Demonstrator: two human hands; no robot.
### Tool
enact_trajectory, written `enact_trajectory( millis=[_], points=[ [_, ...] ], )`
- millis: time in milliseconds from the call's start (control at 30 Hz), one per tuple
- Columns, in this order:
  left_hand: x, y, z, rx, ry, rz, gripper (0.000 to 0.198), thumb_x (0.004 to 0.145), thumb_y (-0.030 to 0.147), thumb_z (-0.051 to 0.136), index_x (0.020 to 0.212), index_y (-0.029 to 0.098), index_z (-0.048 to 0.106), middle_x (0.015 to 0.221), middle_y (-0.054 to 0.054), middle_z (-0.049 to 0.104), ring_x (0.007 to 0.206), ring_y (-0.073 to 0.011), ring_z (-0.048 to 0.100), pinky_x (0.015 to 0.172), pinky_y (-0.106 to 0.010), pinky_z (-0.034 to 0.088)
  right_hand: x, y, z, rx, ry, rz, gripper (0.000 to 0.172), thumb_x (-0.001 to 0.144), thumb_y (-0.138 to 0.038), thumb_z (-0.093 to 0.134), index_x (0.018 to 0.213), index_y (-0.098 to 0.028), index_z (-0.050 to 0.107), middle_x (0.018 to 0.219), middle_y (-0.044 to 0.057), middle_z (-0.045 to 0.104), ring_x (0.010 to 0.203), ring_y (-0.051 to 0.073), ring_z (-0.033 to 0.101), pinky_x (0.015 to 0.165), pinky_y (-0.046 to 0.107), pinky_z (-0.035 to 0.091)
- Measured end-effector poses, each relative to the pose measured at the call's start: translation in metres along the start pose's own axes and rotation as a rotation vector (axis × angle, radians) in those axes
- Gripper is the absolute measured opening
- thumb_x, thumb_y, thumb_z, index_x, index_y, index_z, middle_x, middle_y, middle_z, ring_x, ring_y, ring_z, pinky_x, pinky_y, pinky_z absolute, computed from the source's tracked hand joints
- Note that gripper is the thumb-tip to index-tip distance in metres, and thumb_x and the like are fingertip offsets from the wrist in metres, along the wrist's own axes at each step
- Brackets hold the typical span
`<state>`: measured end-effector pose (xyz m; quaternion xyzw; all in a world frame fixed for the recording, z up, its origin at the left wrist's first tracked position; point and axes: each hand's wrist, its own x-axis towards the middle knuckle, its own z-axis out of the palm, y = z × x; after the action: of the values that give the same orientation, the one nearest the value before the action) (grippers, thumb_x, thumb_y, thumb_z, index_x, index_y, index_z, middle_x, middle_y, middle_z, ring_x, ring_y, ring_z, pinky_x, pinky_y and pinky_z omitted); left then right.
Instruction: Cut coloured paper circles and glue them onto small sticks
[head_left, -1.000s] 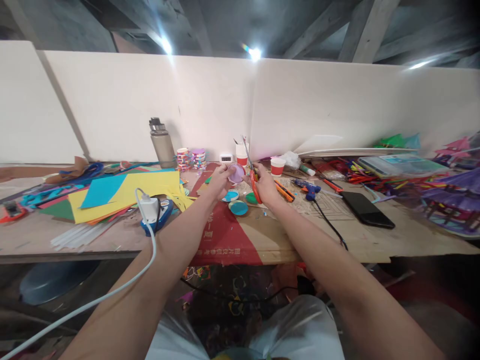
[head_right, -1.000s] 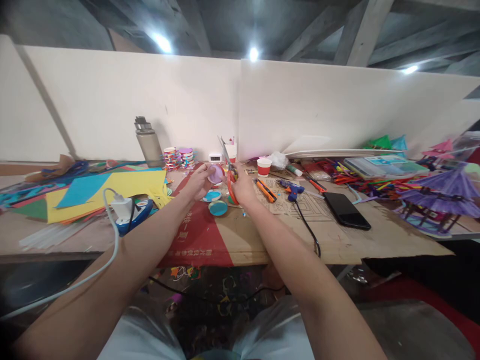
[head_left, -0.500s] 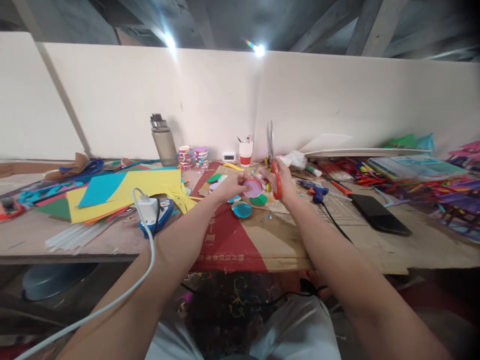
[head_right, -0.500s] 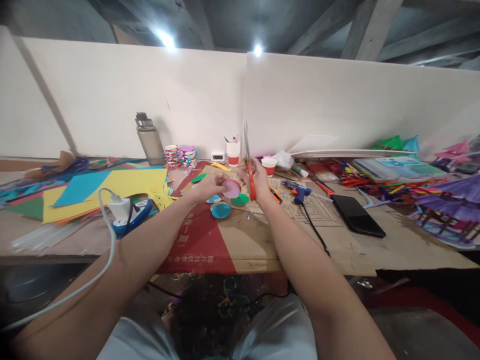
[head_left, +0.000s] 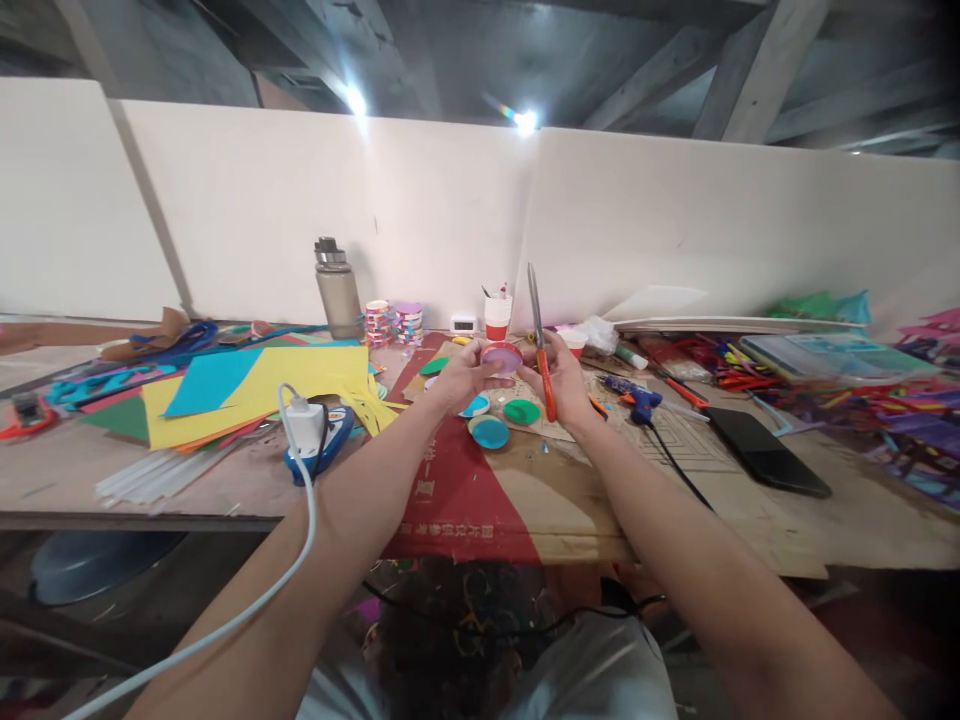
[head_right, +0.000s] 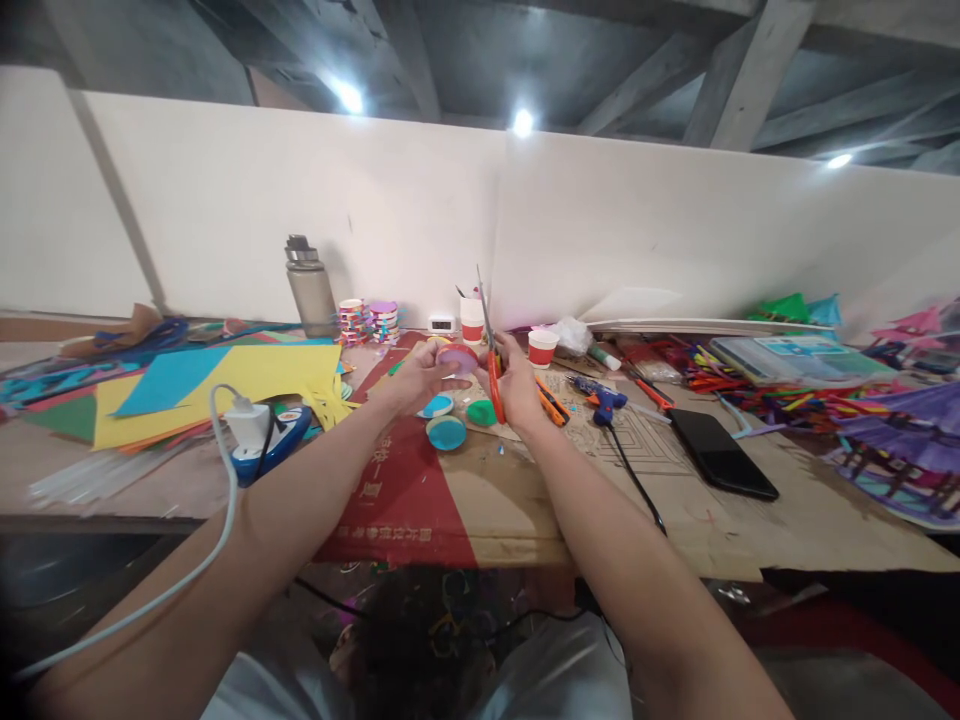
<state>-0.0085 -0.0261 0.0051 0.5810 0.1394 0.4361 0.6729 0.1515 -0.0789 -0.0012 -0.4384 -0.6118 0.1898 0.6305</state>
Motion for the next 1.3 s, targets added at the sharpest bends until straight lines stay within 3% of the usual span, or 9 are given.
enact_trajectory(
  millis=[167,267,367,500,700,867,1100,1300],
  points=[
    [-0.002,0.005,-0.002,0.006,-0.111,-0.077,0.042,0.065,0.023,0.085,0.095,0.018,0.057,0.099,-0.003,0.069,0.093,-0.0181,0.068,0.083,-0.039,0.058,-0.002,0.001,-0.004,-0.014,-0.022,-0.015,0.059,0.072,-0.037,0.071,0.125,-0.019,0.048,0.092,0.005,0.068,0.083,0.02,0.066,0.082,0.037,0.054],
    [-0.002,0.009,-0.004,-0.063,-0.181,-0.157,0.038,0.071,0.037,0.081,0.099,0.019,0.062,0.101,-0.007,0.071,0.098,-0.0231,0.069,0.082,-0.039,0.059,-0.003,0.001,-0.006,-0.035,-0.037,-0.021,0.06,0.073,-0.038,0.069,0.126,-0.02,0.048,0.091,0.004,0.067,0.082,0.018,0.065,0.08,0.035,0.054],
    [-0.001,0.008,-0.003,-0.082,-0.18,-0.205,0.039,0.081,0.051,0.07,0.097,0.016,0.066,0.097,-0.012,0.073,0.102,-0.0273,0.068,0.08,-0.039,0.058,-0.004,0.0,-0.006,-0.085,-0.048,-0.014,0.062,0.073,-0.043,0.068,0.128,-0.021,0.048,0.092,0.004,0.067,0.083,0.019,0.064,0.081,0.035,0.054],
    [0.001,0.004,-0.003,-0.059,-0.114,-0.151,0.035,0.085,0.045,0.069,0.098,0.013,0.068,0.095,-0.014,0.074,0.099,-0.0259,0.07,0.079,-0.036,0.058,-0.005,-0.003,-0.008,-0.114,-0.048,-0.029,0.063,0.077,-0.047,0.067,0.13,-0.021,0.047,0.1,0.006,0.067,0.086,0.02,0.064,0.08,0.035,0.053],
    [0.007,0.006,-0.009,-0.123,0.075,-0.04,0.034,0.09,0.045,0.063,0.101,0.014,0.071,0.1,-0.013,0.075,0.104,-0.0238,0.068,0.086,-0.033,0.054,-0.006,-0.011,-0.012,-0.163,-0.005,-0.034,0.043,0.089,-0.053,0.055,0.119,-0.022,0.049,0.098,0.006,0.065,0.086,0.019,0.062,0.073,0.031,0.052],
    [0.009,0.012,-0.013,-0.164,0.216,0.079,0.032,0.092,0.04,0.058,0.11,0.016,0.07,0.107,-0.011,0.073,0.107,-0.0209,0.067,0.082,-0.029,0.054,-0.014,-0.027,-0.011,-0.145,-0.224,0.089,0.042,0.089,-0.062,0.05,0.101,-0.022,0.054,0.071,-0.002,0.059,0.06,0.014,0.057,0.057,0.026,0.048],
    [0.01,0.02,-0.022,-0.144,0.346,0.201,0.041,0.086,0.046,0.062,0.117,0.019,0.065,0.105,-0.008,0.072,0.1,-0.02,0.068,0.078,-0.029,0.055,-0.023,-0.049,-0.01,-0.253,-0.413,0.173,0.042,0.086,-0.064,0.054,0.077,-0.023,0.054,0.058,-0.001,0.059,0.051,0.014,0.056,0.049,0.026,0.045],
    [0.009,0.018,-0.02,-0.166,0.314,0.174,0.039,0.089,0.042,0.058,0.118,0.017,0.065,0.106,-0.009,0.072,0.107,-0.0221,0.066,0.085,-0.033,0.053,-0.026,-0.052,-0.008,-0.277,-0.525,0.161,0.04,0.089,-0.06,0.054,0.072,-0.024,0.051,0.056,-0.002,0.06,0.047,0.014,0.056,0.05,0.027,0.045]
  ],
)
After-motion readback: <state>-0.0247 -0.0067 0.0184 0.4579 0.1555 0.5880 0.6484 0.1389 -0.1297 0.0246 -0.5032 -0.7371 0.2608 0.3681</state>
